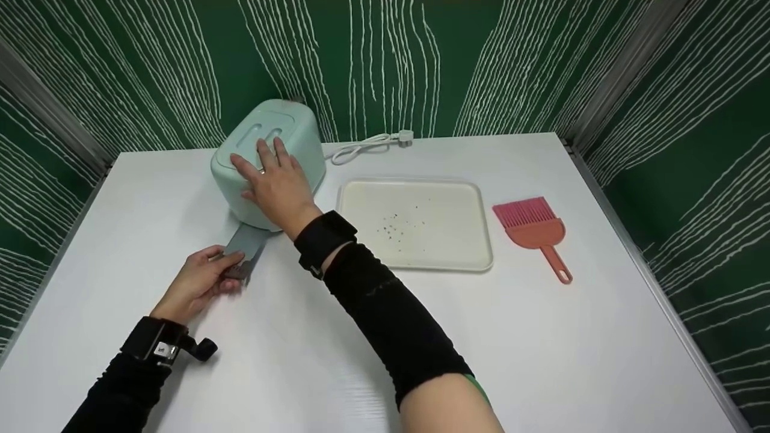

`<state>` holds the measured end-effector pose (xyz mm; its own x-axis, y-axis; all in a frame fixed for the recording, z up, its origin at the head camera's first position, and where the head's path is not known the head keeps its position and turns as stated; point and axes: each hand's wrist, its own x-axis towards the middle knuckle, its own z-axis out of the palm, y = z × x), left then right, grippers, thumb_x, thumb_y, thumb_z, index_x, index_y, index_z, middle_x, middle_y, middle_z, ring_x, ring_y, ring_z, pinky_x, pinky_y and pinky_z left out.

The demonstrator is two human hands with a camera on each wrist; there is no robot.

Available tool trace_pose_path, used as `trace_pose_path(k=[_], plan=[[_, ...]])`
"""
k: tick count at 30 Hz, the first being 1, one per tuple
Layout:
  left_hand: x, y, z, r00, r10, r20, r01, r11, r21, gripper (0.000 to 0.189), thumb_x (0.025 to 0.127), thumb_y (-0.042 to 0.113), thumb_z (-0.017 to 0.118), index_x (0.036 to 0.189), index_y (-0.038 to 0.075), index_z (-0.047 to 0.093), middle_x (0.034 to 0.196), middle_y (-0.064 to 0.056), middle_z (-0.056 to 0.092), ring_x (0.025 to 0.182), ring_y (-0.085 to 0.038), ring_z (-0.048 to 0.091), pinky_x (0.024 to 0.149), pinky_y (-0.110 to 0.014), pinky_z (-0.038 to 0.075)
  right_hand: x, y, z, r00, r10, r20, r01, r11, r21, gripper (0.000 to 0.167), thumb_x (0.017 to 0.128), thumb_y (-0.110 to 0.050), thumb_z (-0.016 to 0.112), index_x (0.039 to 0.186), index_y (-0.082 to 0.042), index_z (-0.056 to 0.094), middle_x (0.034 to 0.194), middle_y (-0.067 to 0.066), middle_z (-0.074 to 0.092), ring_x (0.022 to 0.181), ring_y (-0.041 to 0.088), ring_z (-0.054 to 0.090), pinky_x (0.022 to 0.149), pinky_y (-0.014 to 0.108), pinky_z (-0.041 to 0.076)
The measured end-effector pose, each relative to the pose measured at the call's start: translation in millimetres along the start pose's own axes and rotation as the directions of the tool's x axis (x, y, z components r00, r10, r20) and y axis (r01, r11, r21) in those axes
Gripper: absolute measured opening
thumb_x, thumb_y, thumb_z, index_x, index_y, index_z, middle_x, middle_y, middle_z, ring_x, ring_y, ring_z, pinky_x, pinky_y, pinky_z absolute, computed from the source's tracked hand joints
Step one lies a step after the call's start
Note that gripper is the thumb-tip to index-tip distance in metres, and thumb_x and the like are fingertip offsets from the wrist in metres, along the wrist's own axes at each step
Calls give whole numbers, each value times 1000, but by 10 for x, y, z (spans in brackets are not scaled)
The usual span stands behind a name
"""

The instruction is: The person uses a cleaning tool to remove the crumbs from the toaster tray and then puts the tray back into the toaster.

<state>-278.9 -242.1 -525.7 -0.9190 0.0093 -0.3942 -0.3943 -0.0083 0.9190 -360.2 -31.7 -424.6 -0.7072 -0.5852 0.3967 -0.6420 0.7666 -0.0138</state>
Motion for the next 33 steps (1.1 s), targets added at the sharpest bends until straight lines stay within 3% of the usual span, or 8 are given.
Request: trace_pose_path(k=[9,33], plan=[[2,-3,-21,999,-36,-10,35,995,-92,32,106,19,69,125,0,51,88,-7,66,55,-10,72,58,-20,62,-2,-3,-10,999,17,29,-17,1000,-17,61,110,-44,58,164,-21,43,167,29,41,158,51,36,136,49,25],[35,-10,9,997,-8,-74,2,997,-76,33,108,17,66,127,-8,56,91,-8,67,59,-7,73,63,-18,63,-1,-11,-8,1000,17,17,-17,1000,-1,61,110,-44,59,164,-20,44,166,31,41,157,52,37,136,50,26]])
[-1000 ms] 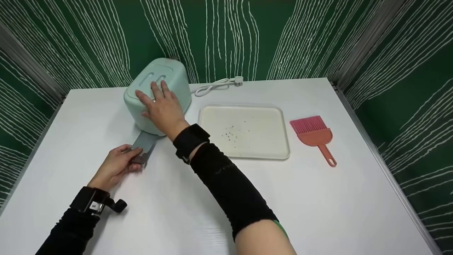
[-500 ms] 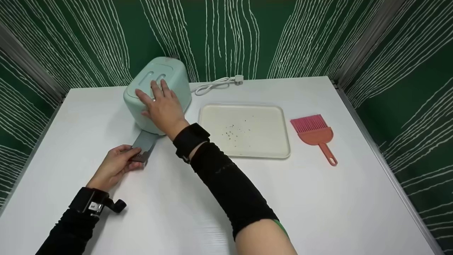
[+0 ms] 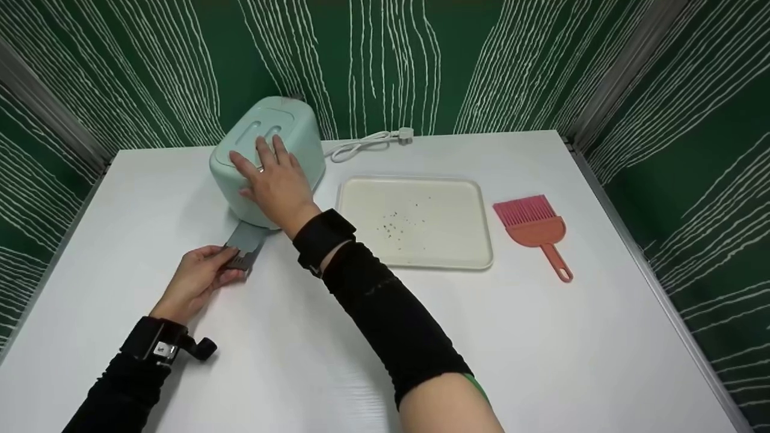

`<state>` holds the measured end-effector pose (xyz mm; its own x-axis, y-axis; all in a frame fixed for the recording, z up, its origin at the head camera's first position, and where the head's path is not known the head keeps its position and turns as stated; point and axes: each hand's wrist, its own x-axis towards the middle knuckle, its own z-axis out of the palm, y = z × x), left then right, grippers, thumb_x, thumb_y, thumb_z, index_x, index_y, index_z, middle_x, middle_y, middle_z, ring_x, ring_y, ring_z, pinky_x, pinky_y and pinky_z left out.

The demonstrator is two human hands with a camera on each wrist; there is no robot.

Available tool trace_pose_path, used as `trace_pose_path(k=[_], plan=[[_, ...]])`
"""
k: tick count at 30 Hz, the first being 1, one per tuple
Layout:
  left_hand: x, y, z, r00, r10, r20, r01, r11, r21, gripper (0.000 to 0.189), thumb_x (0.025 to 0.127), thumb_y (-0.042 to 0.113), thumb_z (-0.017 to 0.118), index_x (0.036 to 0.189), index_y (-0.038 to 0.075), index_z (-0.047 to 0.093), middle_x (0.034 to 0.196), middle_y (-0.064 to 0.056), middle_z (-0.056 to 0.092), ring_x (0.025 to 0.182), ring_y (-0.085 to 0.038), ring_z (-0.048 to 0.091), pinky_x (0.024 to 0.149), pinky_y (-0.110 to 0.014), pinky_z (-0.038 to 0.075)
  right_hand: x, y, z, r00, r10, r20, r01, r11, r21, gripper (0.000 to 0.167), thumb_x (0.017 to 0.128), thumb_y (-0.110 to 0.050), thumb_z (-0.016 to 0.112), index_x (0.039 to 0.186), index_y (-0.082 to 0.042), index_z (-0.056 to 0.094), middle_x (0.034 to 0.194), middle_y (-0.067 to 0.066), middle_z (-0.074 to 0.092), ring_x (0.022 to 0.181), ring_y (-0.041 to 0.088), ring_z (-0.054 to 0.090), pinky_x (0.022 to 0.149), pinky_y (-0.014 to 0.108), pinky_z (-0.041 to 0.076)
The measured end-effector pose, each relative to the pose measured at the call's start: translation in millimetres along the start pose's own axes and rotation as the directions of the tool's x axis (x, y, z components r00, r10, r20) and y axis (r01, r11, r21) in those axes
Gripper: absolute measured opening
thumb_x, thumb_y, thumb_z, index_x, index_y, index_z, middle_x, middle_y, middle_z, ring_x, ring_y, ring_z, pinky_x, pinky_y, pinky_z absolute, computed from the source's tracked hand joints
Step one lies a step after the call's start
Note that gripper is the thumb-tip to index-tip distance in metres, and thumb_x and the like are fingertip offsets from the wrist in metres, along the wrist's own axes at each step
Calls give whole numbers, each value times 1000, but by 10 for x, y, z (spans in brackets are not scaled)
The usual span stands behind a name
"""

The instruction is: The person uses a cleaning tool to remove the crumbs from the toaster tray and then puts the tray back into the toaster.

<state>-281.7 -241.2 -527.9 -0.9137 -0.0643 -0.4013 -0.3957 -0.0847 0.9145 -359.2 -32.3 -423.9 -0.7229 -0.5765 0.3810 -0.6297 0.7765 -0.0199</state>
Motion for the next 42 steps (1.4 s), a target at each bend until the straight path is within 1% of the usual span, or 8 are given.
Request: trace_pose_path(k=[2,7,13,16,26,31,35,42], plan=[[1,1,2,1000,-5,-4,5,1000,7,35,108,18,66,130,-8,56,93,-9,66,59,-7,73,64,-17,63,-3,1,0,1000,2,4,-2,1000,5,61,110,-43,59,164,-20,44,166,31,41,157,52,36,136,50,25],[6,-1,10,1000,-14,-15,13,999,-37,38,110,20,63,134,-8,53,99,-11,66,63,-8,75,67,-16,63,-11,3,-5,1000,10,13,-11,1000,20,60,111,-42,58,164,-19,43,166,31,40,158,53,35,136,50,24],[-2,3,13,1000,-9,-3,9,995,-95,38,109,12,61,138,-11,50,92,-8,76,73,-10,80,76,-17,64,-10,-7,-2,1000,1,-13,-1,1000,23,60,109,-42,61,163,-19,45,165,32,42,156,53,37,135,51,26],[-4,2,19,1000,-8,3,8,994,-108,38,109,9,59,138,-12,50,88,-7,79,77,-11,81,78,-18,64,-7,-9,0,1000,3,-17,-3,1000,23,60,109,-42,61,163,-18,45,164,32,42,156,53,37,135,51,26],[1,16,32,1000,-4,15,6,994,-110,28,110,11,60,126,-11,55,89,-9,78,78,-13,81,81,-21,65,7,-10,-6,1000,15,20,-16,999,40,61,110,-42,59,164,-19,43,167,31,39,158,53,34,136,52,24],[14,30,29,1000,6,29,-4,996,-93,32,111,12,59,128,-15,56,84,-9,80,76,-13,81,81,-22,66,7,-12,-25,1000,11,29,-12,1000,6,61,111,-42,58,165,-19,42,167,31,39,158,52,34,136,51,23],[22,33,15,999,4,39,-1,997,-77,33,112,12,57,130,-16,55,84,-9,80,78,-13,81,81,-21,65,1,-22,-28,999,6,37,-5,1000,-30,62,111,-43,58,165,-19,41,167,30,40,158,51,36,136,50,24],[52,48,-10,998,-25,59,29,996,-79,28,110,5,57,130,-14,56,91,-9,78,84,-13,81,86,-21,64,5,-30,-22,999,10,42,-9,999,-34,63,111,-44,57,166,-19,40,167,31,39,158,51,35,136,51,24]])
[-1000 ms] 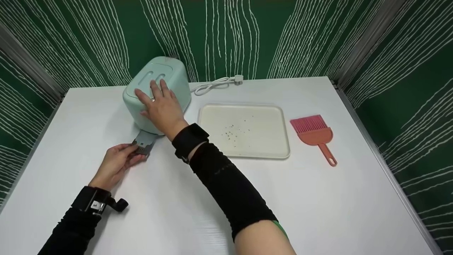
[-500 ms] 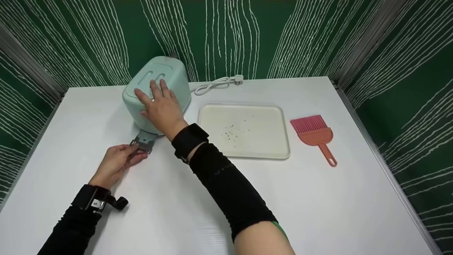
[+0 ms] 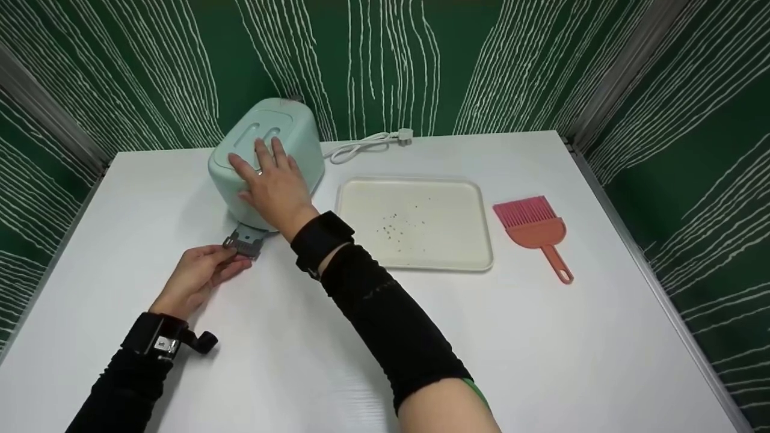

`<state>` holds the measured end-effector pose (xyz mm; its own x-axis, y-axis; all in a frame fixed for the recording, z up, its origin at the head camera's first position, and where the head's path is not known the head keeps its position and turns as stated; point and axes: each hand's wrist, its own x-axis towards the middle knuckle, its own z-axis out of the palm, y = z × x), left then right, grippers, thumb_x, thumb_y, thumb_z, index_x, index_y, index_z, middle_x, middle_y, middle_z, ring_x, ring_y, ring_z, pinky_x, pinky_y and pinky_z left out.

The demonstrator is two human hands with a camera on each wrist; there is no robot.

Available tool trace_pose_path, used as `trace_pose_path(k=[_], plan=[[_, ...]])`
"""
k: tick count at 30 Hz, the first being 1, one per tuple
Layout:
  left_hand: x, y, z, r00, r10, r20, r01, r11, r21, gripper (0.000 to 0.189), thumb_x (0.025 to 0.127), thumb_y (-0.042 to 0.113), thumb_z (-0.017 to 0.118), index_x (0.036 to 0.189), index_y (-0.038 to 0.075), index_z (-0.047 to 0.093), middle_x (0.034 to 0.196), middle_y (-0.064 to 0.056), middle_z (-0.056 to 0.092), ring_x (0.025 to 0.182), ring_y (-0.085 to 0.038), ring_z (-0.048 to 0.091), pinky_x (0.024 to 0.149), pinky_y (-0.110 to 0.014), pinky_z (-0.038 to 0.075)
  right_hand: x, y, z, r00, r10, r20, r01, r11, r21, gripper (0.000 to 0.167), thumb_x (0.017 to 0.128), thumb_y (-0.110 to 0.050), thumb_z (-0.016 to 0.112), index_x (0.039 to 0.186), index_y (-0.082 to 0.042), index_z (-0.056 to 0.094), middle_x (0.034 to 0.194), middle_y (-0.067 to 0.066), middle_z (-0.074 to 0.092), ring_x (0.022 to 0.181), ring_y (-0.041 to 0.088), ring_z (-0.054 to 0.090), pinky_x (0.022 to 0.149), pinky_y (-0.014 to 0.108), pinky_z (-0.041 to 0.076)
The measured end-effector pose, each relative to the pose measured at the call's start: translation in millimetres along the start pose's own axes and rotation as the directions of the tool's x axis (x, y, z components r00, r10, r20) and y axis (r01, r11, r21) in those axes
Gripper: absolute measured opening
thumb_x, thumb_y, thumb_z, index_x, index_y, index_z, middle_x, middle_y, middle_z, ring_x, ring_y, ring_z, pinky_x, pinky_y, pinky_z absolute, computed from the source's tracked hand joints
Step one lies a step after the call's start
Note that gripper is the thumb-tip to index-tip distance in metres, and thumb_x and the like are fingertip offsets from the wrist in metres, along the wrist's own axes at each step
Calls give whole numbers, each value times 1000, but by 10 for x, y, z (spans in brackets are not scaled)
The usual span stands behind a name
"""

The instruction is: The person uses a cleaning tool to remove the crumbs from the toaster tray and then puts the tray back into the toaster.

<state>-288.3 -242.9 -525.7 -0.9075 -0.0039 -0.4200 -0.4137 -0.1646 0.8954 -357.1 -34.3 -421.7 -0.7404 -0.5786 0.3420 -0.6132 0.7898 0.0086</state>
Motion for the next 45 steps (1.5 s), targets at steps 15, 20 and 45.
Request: trace_pose_path(k=[15,20,45], plan=[[95,-11,57,1000,25,-5,-25,1000,11,29,110,5,59,128,-17,60,87,-7,79,81,-11,81,80,-22,66,-24,7,19,1000,13,-6,-13,999,37,61,111,-42,58,165,-20,41,168,30,38,158,53,33,136,51,24],[121,0,75,1000,13,-6,-12,1000,7,29,110,6,59,128,-16,59,86,-8,80,80,-13,81,80,-23,66,-33,5,20,1000,7,-20,-7,999,44,61,111,-42,59,165,-19,42,167,31,39,158,53,34,136,51,24],[204,54,218,999,10,-38,-13,996,-88,31,110,4,56,132,-18,57,88,-11,77,83,-16,82,85,-26,66,-3,5,31,1000,7,-20,-6,999,37,61,111,-43,58,165,-20,41,167,30,39,159,52,34,136,52,24]])
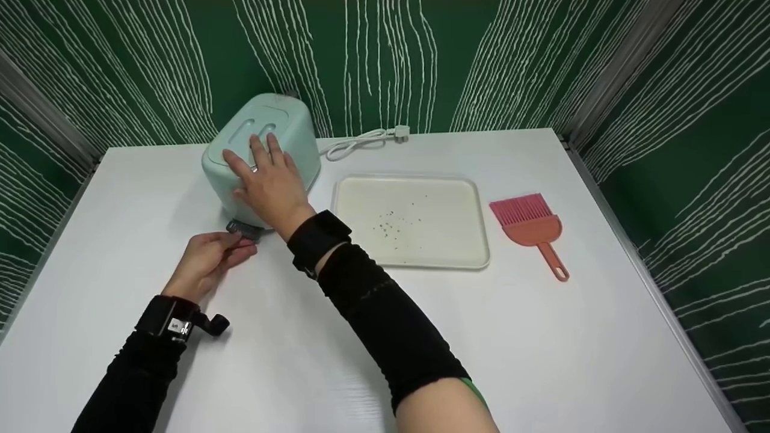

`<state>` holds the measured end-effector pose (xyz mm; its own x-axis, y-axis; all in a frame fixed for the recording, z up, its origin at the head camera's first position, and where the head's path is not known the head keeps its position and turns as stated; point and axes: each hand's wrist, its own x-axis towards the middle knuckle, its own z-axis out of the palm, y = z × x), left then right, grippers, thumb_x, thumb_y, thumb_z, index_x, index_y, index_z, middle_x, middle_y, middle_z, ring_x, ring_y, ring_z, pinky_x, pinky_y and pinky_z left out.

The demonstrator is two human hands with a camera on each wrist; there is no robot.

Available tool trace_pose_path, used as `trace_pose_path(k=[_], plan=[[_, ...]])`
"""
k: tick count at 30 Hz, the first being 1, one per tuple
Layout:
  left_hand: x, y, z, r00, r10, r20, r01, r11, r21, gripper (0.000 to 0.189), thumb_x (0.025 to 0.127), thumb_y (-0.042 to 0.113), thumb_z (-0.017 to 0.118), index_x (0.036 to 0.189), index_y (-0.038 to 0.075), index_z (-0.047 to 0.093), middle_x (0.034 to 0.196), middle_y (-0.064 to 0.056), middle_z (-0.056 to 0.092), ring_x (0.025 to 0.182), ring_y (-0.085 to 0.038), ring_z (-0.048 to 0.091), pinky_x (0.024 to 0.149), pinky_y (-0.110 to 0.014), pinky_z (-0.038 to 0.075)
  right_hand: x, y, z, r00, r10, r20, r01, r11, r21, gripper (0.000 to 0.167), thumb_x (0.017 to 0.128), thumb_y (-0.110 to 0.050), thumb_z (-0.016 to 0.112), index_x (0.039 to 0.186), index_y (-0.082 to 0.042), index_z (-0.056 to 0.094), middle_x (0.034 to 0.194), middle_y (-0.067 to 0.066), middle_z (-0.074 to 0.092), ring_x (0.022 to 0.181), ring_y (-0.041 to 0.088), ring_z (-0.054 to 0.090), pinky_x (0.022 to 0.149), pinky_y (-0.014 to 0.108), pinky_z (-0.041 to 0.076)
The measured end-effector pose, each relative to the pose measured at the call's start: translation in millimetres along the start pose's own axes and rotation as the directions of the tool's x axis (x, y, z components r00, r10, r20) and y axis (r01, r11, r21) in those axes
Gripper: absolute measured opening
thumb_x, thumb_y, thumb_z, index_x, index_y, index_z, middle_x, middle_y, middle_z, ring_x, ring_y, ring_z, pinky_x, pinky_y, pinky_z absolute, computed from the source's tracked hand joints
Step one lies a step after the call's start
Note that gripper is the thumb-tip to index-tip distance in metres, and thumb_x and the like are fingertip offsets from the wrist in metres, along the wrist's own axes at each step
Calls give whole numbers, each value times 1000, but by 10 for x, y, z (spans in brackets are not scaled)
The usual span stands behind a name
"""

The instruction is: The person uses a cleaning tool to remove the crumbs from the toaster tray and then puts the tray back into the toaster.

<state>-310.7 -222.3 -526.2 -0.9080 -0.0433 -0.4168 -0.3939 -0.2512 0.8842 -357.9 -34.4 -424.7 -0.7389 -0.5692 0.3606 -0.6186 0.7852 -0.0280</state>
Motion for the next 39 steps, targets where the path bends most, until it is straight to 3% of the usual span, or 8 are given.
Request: trace_pose_path(k=[9,30,39], plan=[[32,-17,55,1000,6,-4,-6,999,-40,15,109,0,57,117,-12,60,84,-10,76,80,-14,80,81,-24,66,-32,26,3,1000,2,-13,-2,1000,3,62,110,-43,59,165,-19,41,166,31,40,158,53,34,136,52,24],[102,8,132,1000,3,-27,-3,1000,9,13,109,1,58,115,-9,59,85,-10,75,78,-15,80,83,-26,66,-12,12,-10,1000,9,26,-8,999,-38,62,111,-44,56,166,-21,39,168,31,36,159,52,32,137,52,23],[161,0,177,995,84,-57,-82,996,40,13,108,0,58,112,-12,61,81,-9,74,69,-13,79,73,-25,67,1,-16,-18,1000,-8,24,10,995,-97,61,112,-44,54,166,-21,38,167,29,39,159,50,35,136,52,25]])
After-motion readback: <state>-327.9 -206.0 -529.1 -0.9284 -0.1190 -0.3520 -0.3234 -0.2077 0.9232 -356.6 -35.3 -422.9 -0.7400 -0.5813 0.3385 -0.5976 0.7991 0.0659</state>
